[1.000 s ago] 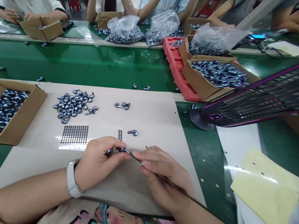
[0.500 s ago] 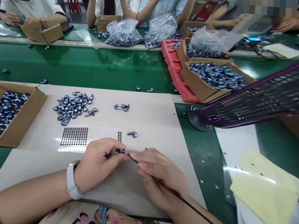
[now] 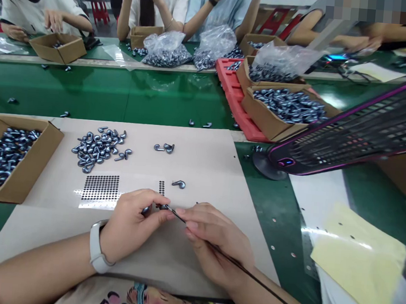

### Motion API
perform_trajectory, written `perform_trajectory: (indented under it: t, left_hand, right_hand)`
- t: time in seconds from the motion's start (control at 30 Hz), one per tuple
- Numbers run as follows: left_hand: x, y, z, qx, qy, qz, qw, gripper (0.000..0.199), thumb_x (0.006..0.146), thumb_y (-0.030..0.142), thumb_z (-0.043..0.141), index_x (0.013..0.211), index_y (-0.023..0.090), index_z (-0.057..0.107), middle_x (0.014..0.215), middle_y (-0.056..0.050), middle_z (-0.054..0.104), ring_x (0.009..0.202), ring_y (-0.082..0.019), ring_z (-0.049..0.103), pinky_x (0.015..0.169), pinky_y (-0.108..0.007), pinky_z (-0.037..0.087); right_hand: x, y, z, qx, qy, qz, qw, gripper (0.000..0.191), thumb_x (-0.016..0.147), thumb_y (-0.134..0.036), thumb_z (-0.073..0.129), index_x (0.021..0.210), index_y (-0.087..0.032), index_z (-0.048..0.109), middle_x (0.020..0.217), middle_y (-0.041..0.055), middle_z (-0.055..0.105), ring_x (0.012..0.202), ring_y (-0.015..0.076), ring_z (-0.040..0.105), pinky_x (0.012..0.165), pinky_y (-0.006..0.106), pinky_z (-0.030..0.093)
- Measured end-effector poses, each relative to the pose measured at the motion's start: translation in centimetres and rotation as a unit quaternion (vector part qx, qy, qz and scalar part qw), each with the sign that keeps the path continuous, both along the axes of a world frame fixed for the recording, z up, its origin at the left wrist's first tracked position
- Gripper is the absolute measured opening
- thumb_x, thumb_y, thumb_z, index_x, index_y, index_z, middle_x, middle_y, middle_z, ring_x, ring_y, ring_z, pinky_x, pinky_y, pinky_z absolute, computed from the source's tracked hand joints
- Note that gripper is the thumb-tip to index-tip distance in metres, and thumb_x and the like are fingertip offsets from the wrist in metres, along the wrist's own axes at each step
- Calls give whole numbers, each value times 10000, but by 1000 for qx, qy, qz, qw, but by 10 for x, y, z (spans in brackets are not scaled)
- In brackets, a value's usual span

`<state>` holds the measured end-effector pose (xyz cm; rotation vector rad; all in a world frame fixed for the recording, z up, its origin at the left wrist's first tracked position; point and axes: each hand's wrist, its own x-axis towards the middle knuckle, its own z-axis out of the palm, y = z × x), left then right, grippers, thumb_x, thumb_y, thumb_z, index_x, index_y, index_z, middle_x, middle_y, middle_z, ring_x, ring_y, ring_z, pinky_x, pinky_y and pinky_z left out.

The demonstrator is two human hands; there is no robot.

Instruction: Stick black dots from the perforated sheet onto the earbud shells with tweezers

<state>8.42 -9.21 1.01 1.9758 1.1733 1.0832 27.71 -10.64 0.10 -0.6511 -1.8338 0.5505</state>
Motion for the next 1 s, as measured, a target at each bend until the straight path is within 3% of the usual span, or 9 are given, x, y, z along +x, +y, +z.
perform_trajectory:
  t: [0.3,1.0]
  left_hand:
    - [0,0,-2,-14,-7,-3,1000,60,843,233,729,864,188,696,726,18,723,569,-90,607,544,-178,487]
    - [-1,1,-4,-12,23,-11,1000,15,855,177,688,866,185,694,757,7,727,618,-109,642,581,-205,496]
  right_hand:
    - [1,0,1,-42,33,2,999,339,812,35,571,1048,-205,610,988,111,757,887,188,728,744,350,588]
    - [-2,-1,3,18,-19,-14,1000,283,864,8,546,1079,-166,604,912,137,753,868,176,723,699,324,588]
